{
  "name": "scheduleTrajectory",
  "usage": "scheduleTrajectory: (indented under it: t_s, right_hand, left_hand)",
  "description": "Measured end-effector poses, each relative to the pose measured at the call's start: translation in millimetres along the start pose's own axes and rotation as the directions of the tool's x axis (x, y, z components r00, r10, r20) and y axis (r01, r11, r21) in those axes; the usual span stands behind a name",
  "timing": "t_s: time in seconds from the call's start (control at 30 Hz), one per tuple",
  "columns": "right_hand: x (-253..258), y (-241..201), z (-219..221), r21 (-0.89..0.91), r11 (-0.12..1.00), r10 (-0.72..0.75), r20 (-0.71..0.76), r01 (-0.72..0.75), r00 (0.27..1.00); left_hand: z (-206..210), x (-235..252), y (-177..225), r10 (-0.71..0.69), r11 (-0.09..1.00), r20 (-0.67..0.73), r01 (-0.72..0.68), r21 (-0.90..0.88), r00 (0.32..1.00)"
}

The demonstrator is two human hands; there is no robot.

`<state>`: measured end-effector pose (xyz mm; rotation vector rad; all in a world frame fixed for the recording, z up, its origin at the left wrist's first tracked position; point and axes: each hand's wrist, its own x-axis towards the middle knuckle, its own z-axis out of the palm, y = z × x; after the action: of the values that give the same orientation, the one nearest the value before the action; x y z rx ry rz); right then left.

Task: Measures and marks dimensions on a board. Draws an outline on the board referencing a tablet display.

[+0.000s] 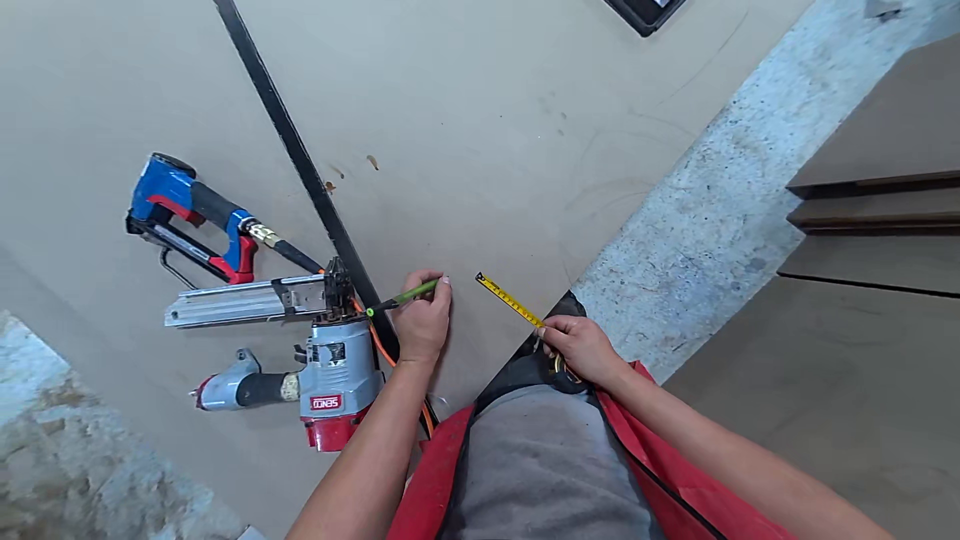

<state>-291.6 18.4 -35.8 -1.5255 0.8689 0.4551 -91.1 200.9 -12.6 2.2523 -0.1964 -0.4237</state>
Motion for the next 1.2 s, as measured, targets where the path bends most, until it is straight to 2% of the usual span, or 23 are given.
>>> scheduleTrajectory:
  t_s: [0.23, 0.43, 0.57, 0.63, 0.7, 0.83, 0.9, 1.03, 1.2]
  right_hand:
    - [-2, -1, 2, -0.021, 0.999, 0.029, -0.003, -0.029, 1.0]
    - [-1, -5, 1, 0.007, 0.999, 0.031, 0.016, -0.031, 0.999]
    - [0, -5, -2, 0.031, 0.998, 0.051, 0.039, -0.052, 0.998]
    - [1, -6, -4, 0.032, 0.998, 0.06, 0.046, -0.061, 0.997]
    - [3, -8, -10, 0.029, 0.997, 0.069, 0.05, -0.07, 0.996]
    - [13, -12, -38, 0.0, 0.998, 0.059, 0.042, -0.059, 0.997]
    - [21, -14, -58, -0.027, 0.999, 0.045, 0.022, -0.045, 0.999]
    - [37, -22, -103, -0.068, 0.997, 0.035, -0.01, -0.035, 0.999]
    - [51, -27, -142, -0.069, 0.997, 0.039, 0.004, -0.039, 0.999]
  left_hand:
    - [13, 11, 16, -0.024, 0.999, 0.182, 0.014, 0.051, 0.983]
    - [23, 10, 18, 0.027, 0.983, 0.215, -0.066, 0.173, 0.976]
    - [31, 9, 14, 0.166, 0.965, 0.209, -0.202, 0.166, 0.964]
    - [34, 11, 17, 0.176, 0.964, 0.206, -0.211, 0.162, 0.963]
    - [38, 13, 26, 0.126, 0.969, 0.211, -0.166, 0.183, 0.969]
    - [53, 27, 55, 0.001, 0.97, 0.229, -0.057, 0.238, 0.973]
    - [65, 36, 73, -0.03, 0.952, 0.255, -0.05, 0.301, 0.967]
    - [96, 57, 105, -0.007, 0.946, 0.278, -0.084, 0.313, 0.96]
    - [120, 79, 132, 0.004, 0.967, 0.211, -0.058, 0.25, 0.978]
